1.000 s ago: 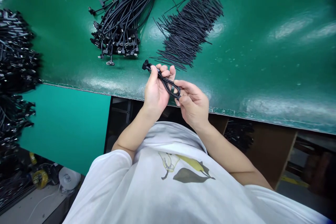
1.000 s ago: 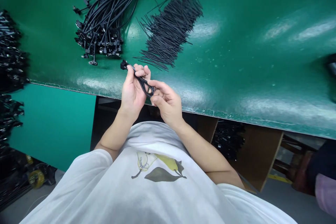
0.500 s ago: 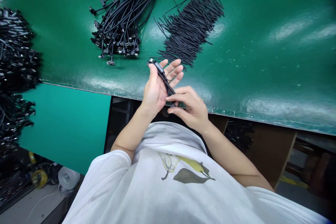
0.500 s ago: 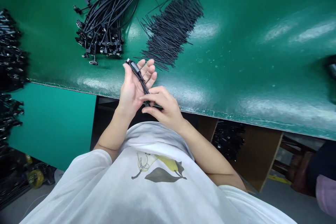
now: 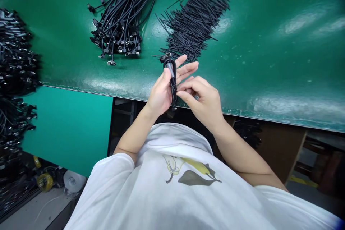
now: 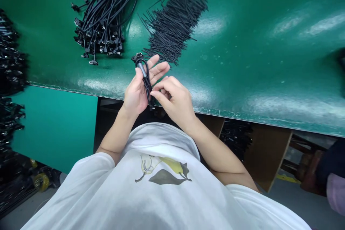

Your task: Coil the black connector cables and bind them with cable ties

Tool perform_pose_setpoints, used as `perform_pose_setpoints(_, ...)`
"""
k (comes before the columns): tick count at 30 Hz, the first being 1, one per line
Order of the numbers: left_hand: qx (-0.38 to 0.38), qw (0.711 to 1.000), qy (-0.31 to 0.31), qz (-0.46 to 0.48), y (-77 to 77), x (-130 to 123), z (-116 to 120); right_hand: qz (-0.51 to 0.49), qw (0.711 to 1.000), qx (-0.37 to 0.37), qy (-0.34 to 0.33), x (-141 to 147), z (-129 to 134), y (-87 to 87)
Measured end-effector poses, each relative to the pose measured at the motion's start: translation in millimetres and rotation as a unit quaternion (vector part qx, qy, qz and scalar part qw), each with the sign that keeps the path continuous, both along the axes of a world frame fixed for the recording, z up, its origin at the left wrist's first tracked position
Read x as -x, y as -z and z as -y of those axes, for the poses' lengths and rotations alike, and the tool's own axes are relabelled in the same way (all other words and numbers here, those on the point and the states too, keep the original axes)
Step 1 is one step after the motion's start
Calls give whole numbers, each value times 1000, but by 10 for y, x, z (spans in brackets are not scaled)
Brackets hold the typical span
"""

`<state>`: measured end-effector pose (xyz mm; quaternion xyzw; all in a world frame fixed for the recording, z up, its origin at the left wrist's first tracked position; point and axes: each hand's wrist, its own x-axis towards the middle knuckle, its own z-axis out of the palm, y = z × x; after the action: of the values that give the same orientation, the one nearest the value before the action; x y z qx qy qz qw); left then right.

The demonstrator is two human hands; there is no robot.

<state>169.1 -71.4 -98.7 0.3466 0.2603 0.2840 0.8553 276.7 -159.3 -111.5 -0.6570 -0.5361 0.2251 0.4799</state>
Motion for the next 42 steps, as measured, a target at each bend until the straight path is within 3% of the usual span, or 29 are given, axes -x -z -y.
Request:
perform_pose_setpoints(10, -8, 997, 66, -35, 96, 23, 25, 52, 998, 1, 18, -72, -45, -66)
perform_pose_setpoints(13, -105, 990, 86, -41, 166, 42, 49, 71, 997, 9, 29, -80, -67, -81)
perform_pose_setpoints(17, -270, 951, 129, -79, 241, 74, 10, 87, 996, 11, 36, -102, -87, -52)
perform_pose_setpoints(21, -323, 919, 182, -137, 284, 113, -36, 88, 996, 4, 10, -150, -85, -12)
perform_pose_setpoints(24, -288, 929, 188, -138, 298, 151, -9, 49, 999, 6, -2, -177, -86, -8)
perform_pose_setpoints(30, 8, 982, 184, -47, 307, 173, 153, 7, 1000, -25, 5, -144, -83, -29)
perform_pose_setpoints(33, 83, 985, 151, -3, 279, 142, 228, 49, 997, -62, 15, -130, -65, -14)
perform_pose_setpoints(36, 72, 986, 150, -14, 226, 117, 268, 97, 991, -89, 17, -128, -50, 8)
perform_pose_setpoints(42, -92, 984, 144, -46, 251, 128, 261, 130, 981, -136, 48, -67, -57, 30)
